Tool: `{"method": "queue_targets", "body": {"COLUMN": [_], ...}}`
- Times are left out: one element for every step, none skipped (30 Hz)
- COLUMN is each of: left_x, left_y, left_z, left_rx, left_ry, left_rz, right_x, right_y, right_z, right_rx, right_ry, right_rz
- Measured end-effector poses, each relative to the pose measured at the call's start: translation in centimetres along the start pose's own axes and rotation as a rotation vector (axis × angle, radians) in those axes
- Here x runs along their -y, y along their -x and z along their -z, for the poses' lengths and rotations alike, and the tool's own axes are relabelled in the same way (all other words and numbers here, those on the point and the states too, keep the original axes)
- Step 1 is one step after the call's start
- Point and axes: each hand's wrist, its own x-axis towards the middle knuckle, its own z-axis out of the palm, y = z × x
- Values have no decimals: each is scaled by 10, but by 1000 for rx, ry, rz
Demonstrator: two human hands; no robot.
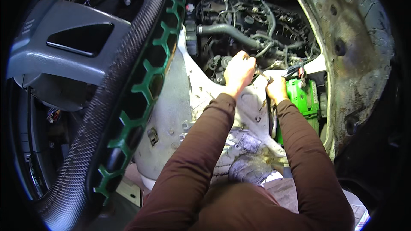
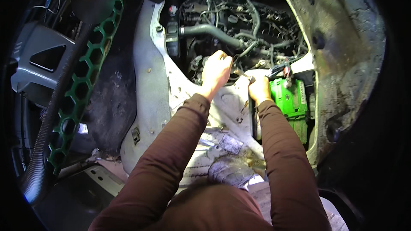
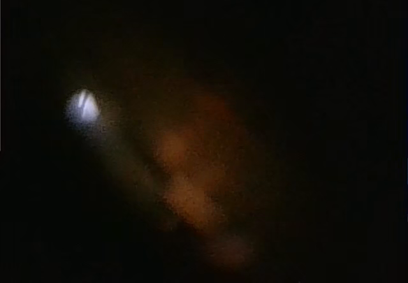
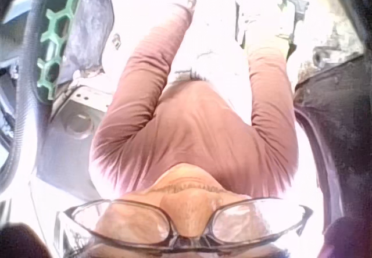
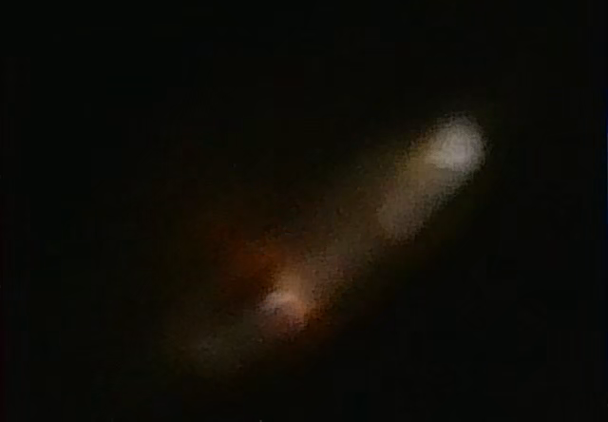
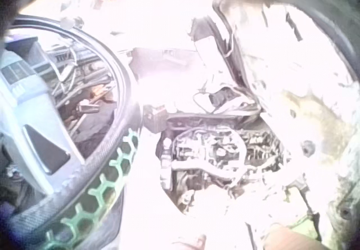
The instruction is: The person works under the hood of a car, using a wrench and socket to loosen and remove bolts from a component near the engine. They then remove a circular part and place it aside.
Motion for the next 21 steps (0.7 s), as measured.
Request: {"method": "queue_targets", "body": {"left_x": [9, 24, 35, 50, 63, 70, 73, 67, 61, 58, 58, 59, 59, 57, 52, 44, 36, 35, 32, 37, 50], "left_y": [-7, -19, -29, -40, -50, -55, -56, -58, -59, -57, -60, -60, -58, -55, -51, -49, -46, -48, -49, -56, -55], "left_z": [6, 15, 15, 11, 9, 20, 31, 42, 49, 55, 64, 68, 71, 71, 64, 55, 48, 46, 45, 50, 55], "left_rx": [-8, 25, -10, -6, -1, -99, -44, 33, 119, 129, 162, 160, 156, 157, 157, 162, 171, 134, 147, 140, 132], "left_ry": [-19, 41, 154, 97, 33, -221, -2, 321, 639, 749, 800, 803, 805, 790, 770, 751, 726, 656, 675, 693, 703], "left_rz": [-28, 15, -42, -243, -436, -668, -481, -87, 315, 408, 525, 537, 550, 524, 471, 415, 361, 383, 376, 367, 380], "right_x": [9, 26, 37, 32, 30, 48, 79, 113, 146, 166, 182, 193, 193, 178, 151, 128, 102, 85, 80, 91, 104], "right_y": [-1, -5, -13, -25, -34, -38, -37, -33, -21, -12, -4, 0, -1, -16, -36, -50, -70, -75, -82, -84, -74], "right_z": [-5, 3, 15, 23, 29, 34, 41, 55, 72, 83, 88, 89, 86, 82, 76, 71, 51, 21, 9, 9, 11], "right_rx": [19, 97, 153, 189, 232, 267, 301, 357, 336, 314, 293, 275, 313, 351, 386, 346, 281, 209, 120, 69, 39], "right_ry": [16, 66, 127, 113, 287, 375, 462, 523, 577, 591, 605, 618, 624, 567, 511, 459, 469, 491, 524, 592, 653], "right_rz": [-90, -35, 11, 95, 158, 171, 191, 173, 189, 256, 329, 365, 347, 337, 315, 227, 215, 227, 248, 287, 322]}}
